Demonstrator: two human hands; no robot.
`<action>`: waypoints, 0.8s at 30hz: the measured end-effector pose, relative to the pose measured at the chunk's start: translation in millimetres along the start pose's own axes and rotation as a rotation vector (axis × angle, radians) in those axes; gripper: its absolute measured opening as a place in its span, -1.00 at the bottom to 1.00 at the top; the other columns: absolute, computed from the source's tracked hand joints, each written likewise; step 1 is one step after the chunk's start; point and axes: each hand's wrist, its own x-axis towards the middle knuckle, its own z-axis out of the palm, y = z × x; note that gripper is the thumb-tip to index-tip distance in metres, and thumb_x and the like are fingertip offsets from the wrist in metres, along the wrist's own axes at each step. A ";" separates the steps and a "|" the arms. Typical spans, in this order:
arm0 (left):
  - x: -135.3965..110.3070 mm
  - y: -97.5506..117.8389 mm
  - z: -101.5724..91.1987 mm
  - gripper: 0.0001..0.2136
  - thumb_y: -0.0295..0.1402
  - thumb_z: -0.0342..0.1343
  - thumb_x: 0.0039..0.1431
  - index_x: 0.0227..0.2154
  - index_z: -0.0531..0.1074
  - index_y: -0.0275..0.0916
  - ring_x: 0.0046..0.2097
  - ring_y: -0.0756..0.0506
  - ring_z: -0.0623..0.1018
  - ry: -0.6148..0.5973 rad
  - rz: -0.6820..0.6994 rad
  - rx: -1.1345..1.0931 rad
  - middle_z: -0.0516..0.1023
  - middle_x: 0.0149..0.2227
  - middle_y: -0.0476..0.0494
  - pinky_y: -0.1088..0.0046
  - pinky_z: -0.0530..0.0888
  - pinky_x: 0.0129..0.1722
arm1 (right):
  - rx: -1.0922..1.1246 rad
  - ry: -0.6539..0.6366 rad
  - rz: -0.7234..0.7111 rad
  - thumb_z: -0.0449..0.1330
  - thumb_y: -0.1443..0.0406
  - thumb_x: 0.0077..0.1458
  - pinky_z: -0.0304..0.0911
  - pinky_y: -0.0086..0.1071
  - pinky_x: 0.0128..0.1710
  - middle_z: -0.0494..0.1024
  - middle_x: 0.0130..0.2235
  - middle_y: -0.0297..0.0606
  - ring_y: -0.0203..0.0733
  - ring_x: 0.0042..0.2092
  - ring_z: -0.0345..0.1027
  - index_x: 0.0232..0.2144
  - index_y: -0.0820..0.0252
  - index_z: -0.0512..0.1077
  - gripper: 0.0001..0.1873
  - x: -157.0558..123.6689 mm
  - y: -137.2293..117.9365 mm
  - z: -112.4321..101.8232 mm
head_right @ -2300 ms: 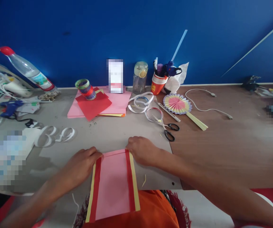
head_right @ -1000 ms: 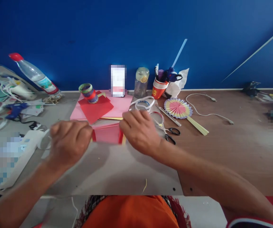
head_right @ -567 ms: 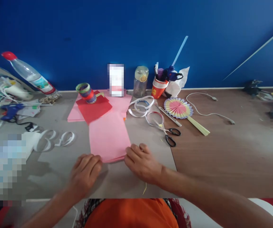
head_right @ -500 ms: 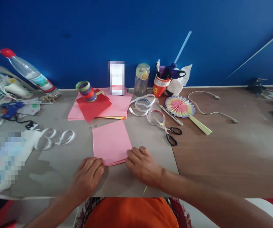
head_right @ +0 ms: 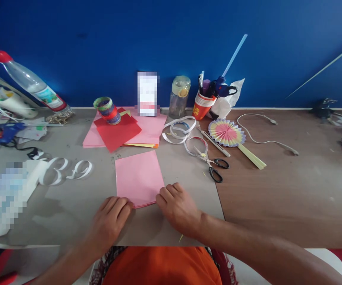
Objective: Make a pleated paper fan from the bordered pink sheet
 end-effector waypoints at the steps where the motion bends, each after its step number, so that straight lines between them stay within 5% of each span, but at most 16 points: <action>1: -0.6 -0.5 0.2 -0.81 -0.61 -0.09 0.20 -0.31 0.40 -0.30 -0.33 -0.12 0.39 0.012 -0.007 -0.010 0.44 -0.38 -0.16 0.32 0.39 -0.29 | -0.008 0.008 -0.005 0.04 0.43 0.19 0.03 -0.27 -0.29 0.39 -0.38 -0.22 -0.17 -0.34 0.16 -0.45 0.22 0.34 -0.83 0.3 0.3 -0.1; 6: -4.9 -2.3 -3.2 -0.81 -0.63 -0.07 0.19 -0.29 0.40 -0.28 -0.29 -0.11 0.41 0.119 -0.059 -0.033 0.45 -0.34 -0.15 0.30 0.39 -0.20 | 0.050 0.211 -0.046 -0.03 0.47 0.20 0.11 -0.17 -0.10 0.46 -0.18 -0.07 -0.06 -0.08 0.22 -0.36 0.25 0.37 -0.80 -1.5 2.8 0.9; 9: -5.5 -2.8 -10.0 -0.82 -0.63 -0.04 0.17 -0.27 0.40 -0.29 -0.24 -0.13 0.43 0.147 -0.063 -0.044 0.46 -0.30 -0.18 0.28 0.39 -0.15 | 0.113 0.281 -0.078 -0.07 0.47 0.22 0.14 -0.17 -0.11 0.48 -0.22 -0.09 -0.09 -0.13 0.25 -0.27 0.27 0.37 -0.77 -1.8 3.3 -3.9; 15: -3.9 -2.3 -17.2 -0.85 -0.63 0.03 0.15 -0.25 0.40 -0.34 -0.22 -0.16 0.42 0.201 -0.026 -0.017 0.45 -0.28 -0.22 0.23 0.39 -0.13 | 0.058 0.231 -0.083 -0.05 0.45 0.21 0.20 -0.19 -0.20 0.46 -0.29 -0.11 -0.09 -0.19 0.27 0.01 0.34 0.31 -0.67 4.9 0.7 -20.5; 24: -5.1 1.0 -13.3 -0.79 -0.63 -0.08 0.18 -0.26 0.40 -0.29 -0.25 -0.14 0.45 0.166 -0.052 -0.016 0.47 -0.30 -0.18 0.25 0.40 -0.17 | 0.102 0.263 -0.082 -0.04 0.45 0.21 0.16 -0.24 -0.20 0.44 -0.30 -0.13 -0.11 -0.20 0.22 -0.12 0.30 0.39 -0.74 2.9 3.5 -9.6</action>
